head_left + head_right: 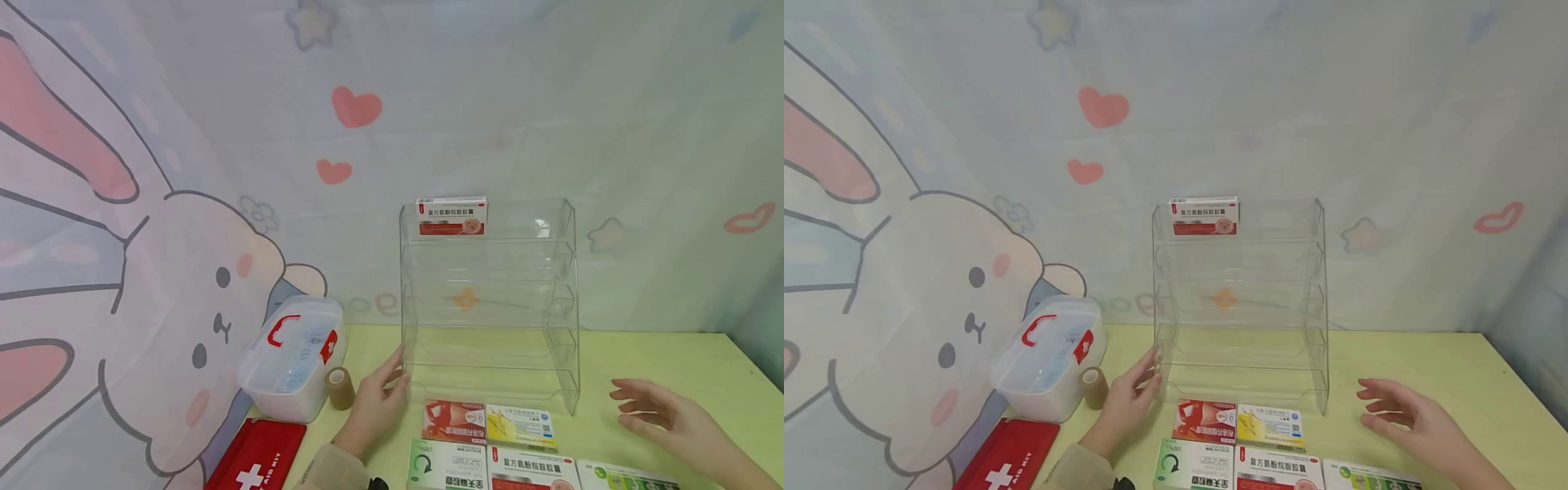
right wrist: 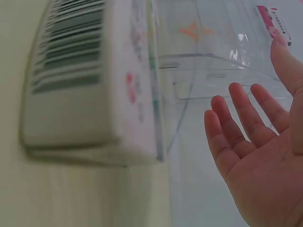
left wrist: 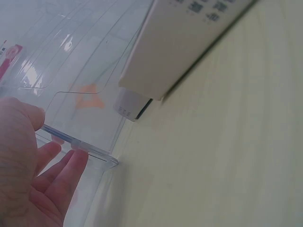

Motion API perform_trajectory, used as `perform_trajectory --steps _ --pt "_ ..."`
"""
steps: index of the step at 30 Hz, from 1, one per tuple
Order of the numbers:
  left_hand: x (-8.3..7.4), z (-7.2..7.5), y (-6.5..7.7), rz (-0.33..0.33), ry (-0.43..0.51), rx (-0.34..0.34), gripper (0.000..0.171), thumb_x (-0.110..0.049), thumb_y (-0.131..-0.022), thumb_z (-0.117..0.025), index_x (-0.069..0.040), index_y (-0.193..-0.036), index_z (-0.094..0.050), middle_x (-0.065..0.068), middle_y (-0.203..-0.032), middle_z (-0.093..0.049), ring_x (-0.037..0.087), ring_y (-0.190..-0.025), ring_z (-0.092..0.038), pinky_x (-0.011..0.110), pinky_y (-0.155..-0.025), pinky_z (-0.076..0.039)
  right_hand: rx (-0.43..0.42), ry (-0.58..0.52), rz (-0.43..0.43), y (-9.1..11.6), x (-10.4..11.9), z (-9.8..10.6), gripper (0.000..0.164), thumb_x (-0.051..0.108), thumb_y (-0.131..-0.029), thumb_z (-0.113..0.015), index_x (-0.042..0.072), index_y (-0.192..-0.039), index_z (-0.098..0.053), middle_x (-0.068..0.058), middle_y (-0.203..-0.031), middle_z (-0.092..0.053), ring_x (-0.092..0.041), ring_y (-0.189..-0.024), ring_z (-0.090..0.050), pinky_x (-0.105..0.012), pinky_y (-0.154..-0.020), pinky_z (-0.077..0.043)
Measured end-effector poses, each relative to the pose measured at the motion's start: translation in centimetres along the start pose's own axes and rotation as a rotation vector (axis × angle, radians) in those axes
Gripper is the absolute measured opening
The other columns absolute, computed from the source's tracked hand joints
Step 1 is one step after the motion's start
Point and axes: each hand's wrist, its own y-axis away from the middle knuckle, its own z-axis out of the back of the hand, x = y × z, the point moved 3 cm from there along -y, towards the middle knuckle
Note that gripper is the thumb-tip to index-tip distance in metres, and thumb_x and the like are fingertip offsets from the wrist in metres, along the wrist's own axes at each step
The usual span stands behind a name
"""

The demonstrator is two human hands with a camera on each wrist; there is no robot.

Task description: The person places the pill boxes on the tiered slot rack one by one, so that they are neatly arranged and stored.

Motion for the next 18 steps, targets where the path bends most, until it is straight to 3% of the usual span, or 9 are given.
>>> perform_trajectory --steps 3,7,12,14,16,18 --pt "-0.3 0.0 0.0 -0.003 -0.003 0.0 0.06 -0.025 -0.112 -0.066 -0.03 -0.169 -0.046 0.015 -0.16 -0.063 0.033 -0.136 -0.072 0.037 -0.103 -0.067 0.021 -0.006 -0.063 1.2 -1.3 0.1 0.053 0.008 -0.102 -0.078 -0.002 -0.15 -0.059 0.035 -0.127 -0.067 0.009 -0.106 -0.071 -0.012 -0.081 -0.061" --pt "-0.5 0.0 0.1 0.0 -0.013 0.0 0.061 -0.025 -0.112 -0.066 -0.033 -0.169 -0.045 0.011 -0.162 -0.062 0.031 -0.136 -0.072 0.038 -0.104 -0.066 0.102 -0.011 -0.139 3.0 -2.5 0.5 0.057 0.012 -0.103 -0.078 -0.004 -0.152 -0.056 0.034 -0.127 -0.068 0.01 -0.106 -0.069 -0.017 -0.081 -0.063" --pt "-0.4 0.0 0.0 0.016 -0.015 0.003 0.062 -0.026 -0.112 -0.066 -0.037 -0.169 -0.044 0.007 -0.163 -0.061 0.031 -0.137 -0.072 0.038 -0.105 -0.066 0.299 -0.178 -0.175 4.9 -4.5 1.0 0.049 0.008 -0.106 -0.072 0.01 -0.154 -0.06 0.041 -0.133 -0.063 0.011 -0.112 -0.066 -0.017 -0.085 -0.061" --pt "-0.3 0.0 0.0 0.019 -0.018 0.001 0.062 -0.026 -0.112 -0.066 -0.037 -0.169 -0.044 0.007 -0.164 -0.061 0.031 -0.137 -0.071 0.039 -0.105 -0.066 0.399 -0.26 -0.267 5.2 -5.0 1.1 0.05 0.011 -0.108 -0.07 0.009 -0.156 -0.058 0.043 -0.134 -0.062 0.012 -0.112 -0.065 -0.018 -0.086 -0.06" --pt "-0.1 0.0 0.0 0.026 -0.027 -0.001 0.062 -0.027 -0.112 -0.066 -0.038 -0.169 -0.044 0.007 -0.164 -0.061 0.031 -0.137 -0.072 0.04 -0.105 -0.066 0.463 -0.272 -0.35 5.4 -5.3 1.0 0.053 0.015 -0.106 -0.072 0.006 -0.157 -0.056 0.034 -0.136 -0.066 0.011 -0.11 -0.064 -0.019 -0.085 -0.058" --pt "-0.1 -0.1 0.0 0.024 -0.032 0.0 0.062 -0.026 -0.112 -0.066 -0.036 -0.169 -0.045 0.009 -0.164 -0.061 0.031 -0.137 -0.072 0.041 -0.104 -0.066 0.487 -0.243 -0.407 5.5 -5.3 0.8 0.06 0.019 -0.104 -0.077 -0.004 -0.155 -0.054 0.016 -0.141 -0.071 0.006 -0.108 -0.064 -0.022 -0.084 -0.058"
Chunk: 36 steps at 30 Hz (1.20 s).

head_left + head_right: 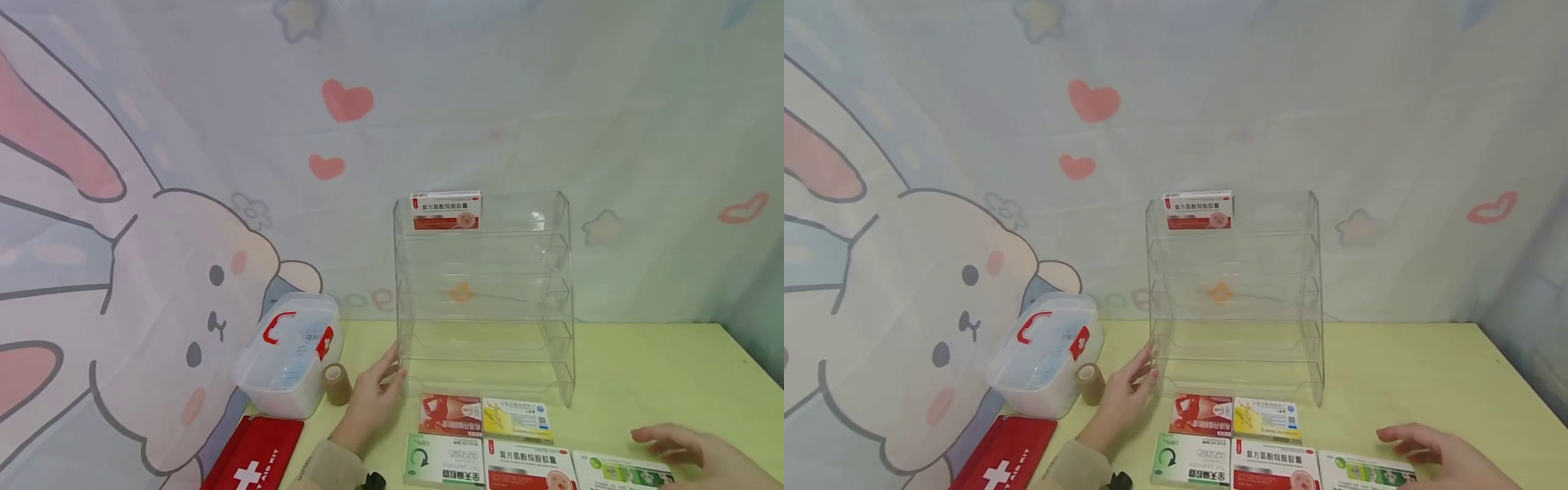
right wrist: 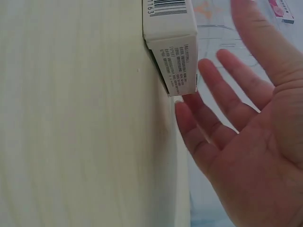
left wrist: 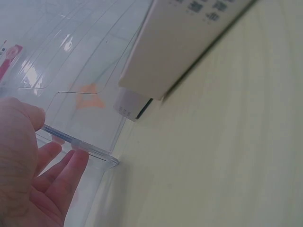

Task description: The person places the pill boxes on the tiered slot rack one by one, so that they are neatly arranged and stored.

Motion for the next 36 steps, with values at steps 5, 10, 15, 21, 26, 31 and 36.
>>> perform_trajectory --steps 5,10,15,21,26,31,36 --pt "0.0 0.0 0.0 -0.004 -0.004 0.011 0.062 -0.025 -0.112 -0.066 -0.035 -0.169 -0.045 0.006 -0.163 -0.061 0.03 -0.137 -0.072 0.04 -0.105 -0.066 -0.025 0.118 -0.048 -0.3 0.2 -0.5 0.067 0.028 -0.097 -0.087 -0.004 -0.149 -0.061 -0.018 -0.141 -0.072 0.004 -0.104 -0.062 -0.026 -0.083 -0.055" --pt "-0.1 0.0 0.0 -0.005 -0.014 0.006 0.062 -0.024 -0.112 -0.067 -0.034 -0.169 -0.045 0.004 -0.163 -0.062 0.029 -0.136 -0.073 0.041 -0.104 -0.066 0.039 0.078 0.033 -0.4 0.0 -0.6 0.061 0.02 -0.101 -0.082 -0.012 -0.146 -0.058 -0.021 -0.137 -0.073 0.013 -0.102 -0.062 -0.015 -0.079 -0.053" --pt "-0.2 0.1 0.0 -0.005 -0.016 0.011 0.062 -0.023 -0.112 -0.067 -0.034 -0.169 -0.045 0.007 -0.163 -0.062 0.029 -0.136 -0.073 0.041 -0.104 -0.066 0.081 -0.005 0.036 -0.7 -0.4 -0.5 0.053 0.016 -0.104 -0.077 -0.014 -0.144 -0.059 -0.016 -0.135 -0.073 0.008 -0.1 -0.064 -0.016 -0.079 -0.054" --pt "-0.3 0.1 -0.1 -0.009 -0.004 0.015 0.062 -0.022 -0.112 -0.067 -0.032 -0.169 -0.045 0.009 -0.162 -0.063 0.029 -0.136 -0.073 0.041 -0.104 -0.066 0.046 0.045 0.029 -0.7 -0.3 -0.4 0.05 0.021 -0.104 -0.078 -0.009 -0.141 -0.065 0.001 -0.128 -0.074 0.007 -0.094 -0.062 -0.017 -0.077 -0.053" --pt "-0.4 0.1 -0.1 -0.015 -0.005 0.013 0.062 -0.022 -0.112 -0.067 -0.031 -0.169 -0.046 0.008 -0.164 -0.061 0.028 -0.136 -0.073 0.041 -0.104 -0.066 0.028 0.003 0.024 -0.5 0.0 -0.3 0.054 0.021 -0.105 -0.077 -0.014 -0.142 -0.06 0.01 -0.124 -0.073 0.0 -0.093 -0.065 -0.021 -0.077 -0.058" --pt "-0.4 0.2 -0.2 -0.02 -0.009 0.009 0.062 -0.021 -0.111 -0.067 -0.027 -0.169 -0.046 0.01 -0.164 -0.06 0.029 -0.136 -0.073 0.043 -0.103 -0.067 -0.042 -0.007 -0.002 -0.6 0.6 -0.2 0.062 0.025 -0.104 -0.077 -0.015 -0.146 -0.056 -0.013 -0.131 -0.073 -0.004 -0.094 -0.069 -0.024 -0.078 -0.063" --pt "-0.3 0.2 -0.1 -0.021 -0.01 0.011 0.062 -0.02 -0.111 -0.067 -0.023 -0.17 -0.046 0.011 -0.164 -0.06 0.029 -0.136 -0.073 0.044 -0.104 -0.066 -0.122 0.058 -0.046 -0.8 1.0 0.1 0.069 0.032 -0.101 -0.081 -0.011 -0.149 -0.057 -0.017 -0.131 -0.075 -0.003 -0.096 -0.072 -0.025 -0.078 -0.064"
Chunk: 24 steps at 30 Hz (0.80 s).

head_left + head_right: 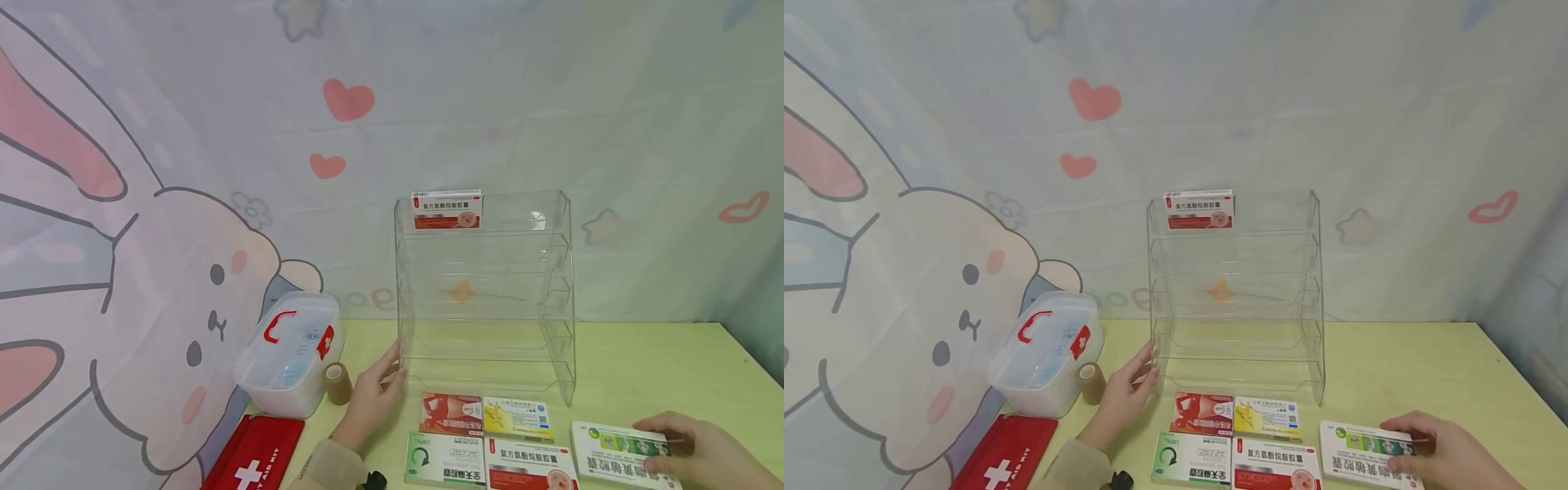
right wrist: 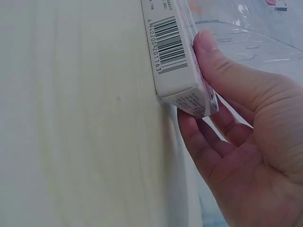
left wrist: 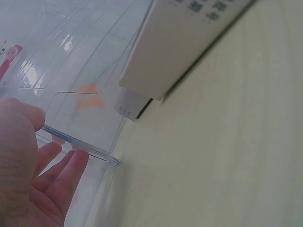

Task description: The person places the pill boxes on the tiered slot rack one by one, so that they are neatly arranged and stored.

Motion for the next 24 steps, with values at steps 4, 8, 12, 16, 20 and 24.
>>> perform_trajectory --steps 4,8,12,16,20,24 --pt "0.0 -0.2 -0.1 -0.005 -0.002 -0.003 0.062 -0.019 -0.111 -0.067 -0.025 -0.169 -0.046 0.01 -0.164 -0.061 0.029 -0.135 -0.073 0.044 -0.104 -0.066 -0.101 0.127 -0.063 -0.7 0.2 0.2 0.078 0.046 -0.091 -0.089 -0.001 -0.149 -0.063 -0.013 -0.134 -0.076 -0.001 -0.098 -0.069 -0.021 -0.078 -0.06" --pt "0.0 -0.3 -0.1 -0.011 -0.001 -0.003 0.062 -0.02 -0.111 -0.067 -0.025 -0.169 -0.046 0.01 -0.163 -0.061 0.03 -0.135 -0.073 0.044 -0.104 -0.066 -0.145 0.194 -0.104 -1.5 0.2 0.4 0.081 0.05 -0.087 -0.091 0.002 -0.147 -0.066 -0.01 -0.134 -0.076 -0.002 -0.098 -0.069 -0.02 -0.078 -0.057" --pt "0.0 -0.3 -0.1 0.005 0.003 0.0 0.063 -0.022 -0.111 -0.067 -0.027 -0.17 -0.046 0.01 -0.164 -0.06 0.029 -0.136 -0.073 0.044 -0.105 -0.066 -0.133 0.163 -0.088 -1.9 -0.1 0.7 0.08 0.048 -0.09 -0.089 -0.001 -0.149 -0.064 -0.011 -0.133 -0.077 -0.001 -0.098 -0.072 -0.021 -0.078 -0.059" --pt "0.2 -0.3 0.1 0.018 0.003 -0.004 0.063 -0.024 -0.111 -0.067 -0.031 -0.17 -0.045 0.009 -0.165 -0.06 0.029 -0.136 -0.073 0.043 -0.105 -0.066 -0.133 0.128 -0.081 -2.2 -0.5 0.7 0.083 0.048 -0.092 -0.088 -0.002 -0.152 -0.061 -0.019 -0.142 -0.073 0.002 -0.099 -0.072 -0.022 -0.079 -0.062" --pt "0.5 -0.2 0.1 0.014 0.009 -0.017 0.062 -0.024 -0.111 -0.068 -0.032 -0.169 -0.046 0.008 -0.164 -0.061 0.03 -0.136 -0.073 0.042 -0.104 -0.066 -0.162 0.151 -0.073 -2.3 -0.7 0.8 0.079 0.046 -0.094 -0.086 -0.001 -0.152 -0.062 -0.025 -0.149 -0.068 0.01 -0.101 -0.067 -0.018 -0.081 -0.061" --pt "0.5 -0.3 0.0 0.015 0.012 -0.017 0.062 -0.025 -0.111 -0.068 -0.032 -0.169 -0.046 0.006 -0.164 -0.061 0.029 -0.135 -0.073 0.041 -0.104 -0.066 -0.196 0.17 -0.048 -2.0 -0.5 1.0 0.072 0.043 -0.097 -0.085 0.0 -0.15 -0.064 -0.026 -0.15 -0.067 0.016 -0.101 -0.063 -0.015 -0.081 -0.059"
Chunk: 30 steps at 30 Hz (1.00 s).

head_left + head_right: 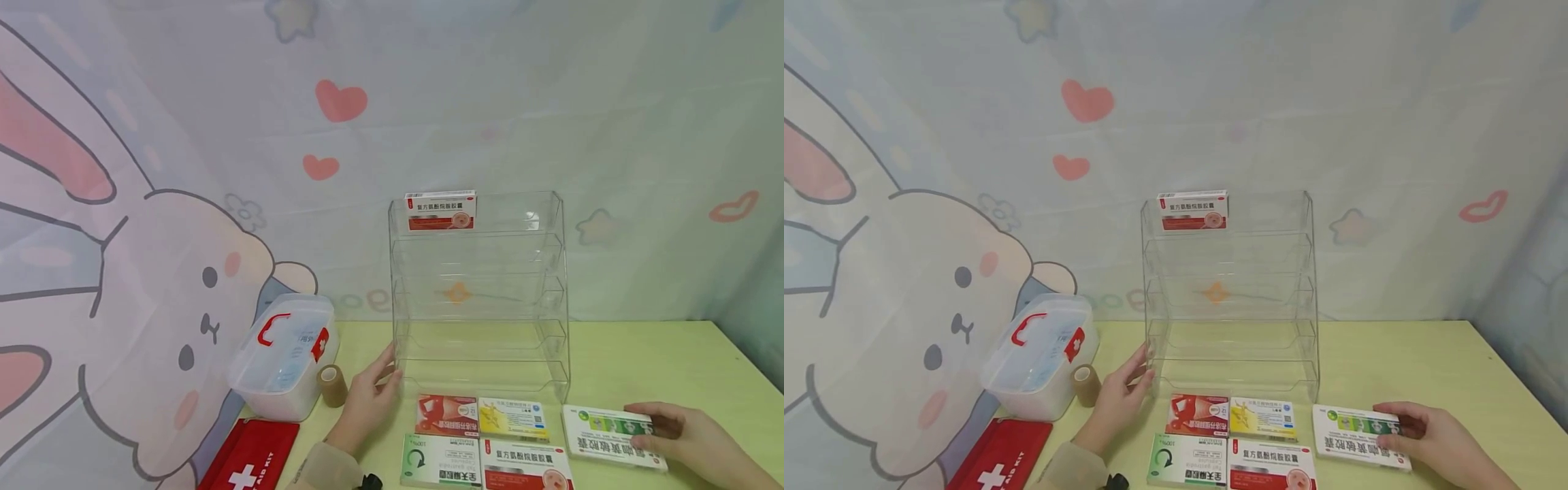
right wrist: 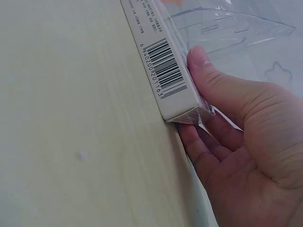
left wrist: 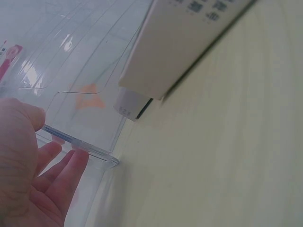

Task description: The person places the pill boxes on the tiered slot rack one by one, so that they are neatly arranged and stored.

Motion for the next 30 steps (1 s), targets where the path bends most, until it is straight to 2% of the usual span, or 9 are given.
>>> perform_trajectory --steps 6,11,15,18,21,25,30 --pt "0.3 0.2 0.1 0.024 -0.011 0.0 0.064 -0.027 -0.111 -0.069 -0.038 -0.169 -0.045 0.003 -0.165 -0.061 0.028 -0.136 -0.073 0.04 -0.105 -0.066 -0.049 0.003 -0.018 -0.1 0.6 -0.1 0.068 0.046 -0.096 -0.084 0.003 -0.146 -0.068 -0.019 -0.143 -0.073 0.016 -0.1 -0.062 -0.014 -0.08 -0.058" --pt "0.3 0.4 0.1 0.031 -0.01 -0.002 0.064 -0.028 -0.111 -0.069 -0.037 -0.169 -0.044 0.005 -0.165 -0.06 0.029 -0.138 -0.072 0.043 -0.107 -0.065 -0.124 -0.038 -0.023 -0.1 1.5 0.3 0.058 0.043 -0.098 -0.084 0.006 -0.14 -0.072 -0.015 -0.133 -0.079 0.008 -0.092 -0.066 -0.018 -0.073 -0.058" --pt "0.2 0.1 0.1 0.019 0.003 0.015 0.064 -0.03 -0.111 -0.068 -0.034 -0.17 -0.043 0.009 -0.165 -0.06 0.032 -0.138 -0.071 0.044 -0.107 -0.064 -0.231 -0.087 0.03 0.8 3.0 1.3 0.05 0.035 -0.098 -0.085 0.005 -0.136 -0.074 0.002 -0.115 -0.082 0.001 -0.084 -0.069 -0.022 -0.068 -0.057" --pt "0.3 0.1 0.0 0.022 0.006 0.016 0.064 -0.03 -0.111 -0.068 -0.034 -0.17 -0.043 0.01 -0.164 -0.06 0.031 -0.138 -0.071 0.043 -0.107 -0.064 -0.343 -0.111 0.098 1.0 5.2 2.5 0.047 0.033 -0.098 -0.085 0.005 -0.135 -0.075 0.02 -0.105 -0.079 0.001 -0.082 -0.068 -0.021 -0.064 -0.054" --pt "0.4 0.0 0.1 0.024 0.01 0.01 0.064 -0.029 -0.111 -0.069 -0.034 -0.169 -0.044 0.01 -0.164 -0.061 0.031 -0.138 -0.071 0.043 -0.107 -0.064 -0.452 -0.131 0.173 0.6 7.8 3.9 0.043 0.031 -0.099 -0.085 0.008 -0.134 -0.075 0.03 -0.098 -0.071 0.002 -0.079 -0.064 -0.022 -0.06 -0.05" --pt "0.5 0.0 0.1 0.013 0.019 0.0 0.064 -0.026 -0.111 -0.069 -0.032 -0.169 -0.045 0.011 -0.164 -0.061 0.032 -0.137 -0.072 0.043 -0.107 -0.064 -0.557 -0.156 0.279 -0.7 11.8 6.0 0.035 0.024 -0.1 -0.084 0.011 -0.131 -0.076 0.027 -0.087 -0.064 -0.005 -0.07 -0.052 -0.027 -0.052 -0.039" --pt "0.5 0.0 0.0 0.026 0.012 0.012 0.064 -0.028 -0.111 -0.068 -0.033 -0.17 -0.044 0.006 -0.167 -0.058 0.031 -0.139 -0.071 0.042 -0.106 -0.065 -0.613 -0.267 0.353 -2.7 16.4 8.7 0.031 0.018 -0.099 -0.084 0.013 -0.13 -0.077 0.025 -0.083 -0.066 -0.007 -0.066 -0.049 -0.031 -0.049 -0.035"
